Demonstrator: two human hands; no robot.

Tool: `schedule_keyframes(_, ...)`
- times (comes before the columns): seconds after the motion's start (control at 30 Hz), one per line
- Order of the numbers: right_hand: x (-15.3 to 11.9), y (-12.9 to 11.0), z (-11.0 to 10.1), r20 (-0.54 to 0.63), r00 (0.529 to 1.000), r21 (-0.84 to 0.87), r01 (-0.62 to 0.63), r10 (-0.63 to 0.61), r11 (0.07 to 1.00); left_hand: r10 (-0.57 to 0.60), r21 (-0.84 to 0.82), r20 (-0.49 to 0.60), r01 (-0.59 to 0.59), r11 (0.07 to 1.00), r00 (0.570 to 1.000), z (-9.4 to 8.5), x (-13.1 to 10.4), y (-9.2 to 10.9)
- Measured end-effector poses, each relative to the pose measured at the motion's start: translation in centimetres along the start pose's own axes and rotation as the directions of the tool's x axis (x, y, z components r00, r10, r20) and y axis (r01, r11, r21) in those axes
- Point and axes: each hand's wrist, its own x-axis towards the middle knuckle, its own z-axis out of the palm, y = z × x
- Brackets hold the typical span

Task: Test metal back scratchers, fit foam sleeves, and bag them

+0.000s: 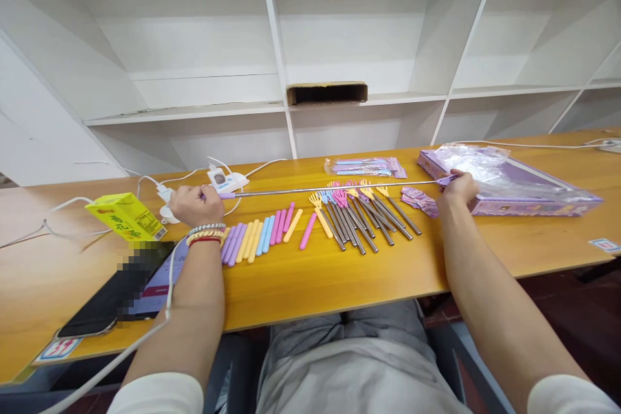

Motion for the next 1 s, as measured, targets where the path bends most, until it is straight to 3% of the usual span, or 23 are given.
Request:
schedule_keyframes(0.07, -0.2, -0.2, -0.1, -0.021, 0.987, 0.127, -0.152, 0.156, 0.98, 0.025, 0.01, 0.018, -0.025, 1.0, 1.0, 0.0, -0.1, 0.2)
schedule_keyframes(0.1, -0.3, -0.3, -0.1, -0.016, 0.985, 0.141, -0.168, 0.172, 0.976, 0.029, 0.014, 0.025, -0.029, 0.999, 0.999, 0.0, -0.1, 0.3)
schedule_keyframes(0.27, -0.3, -0.6, 0.0, -0.033, 0.976, 0.057, -0.213, 0.215, 0.975, 0.017, 0.024, 0.056, -0.019, 1.0, 0.998, -0.1, -0.5, 0.9)
schedule_keyframes(0.7, -1.4, -0.9, -0.1, -0.039, 0.956, 0.157, -0.283, 0.292, 0.946, -0.033, 0.091, 0.177, 0.017, 0.996, 0.984, -0.1, -1.3, 2.3)
schedule_keyframes(0.87, -2.6, -1.7, 0.5, -0.01, 0.966, 0.216, -0.249, 0.258, 0.944, -0.126, 0.148, 0.341, 0.079, 0.986, 0.932, -0.3, -1.1, 3.0)
schedule_keyframes(1.0, -4.0, -2.2, 1.6, 0.041, 0.983, 0.214, -0.186, 0.181, 0.959, -0.103, 0.14, 0.481, 0.039, 0.989, 0.871, -0.3, -1.3, 4.0)
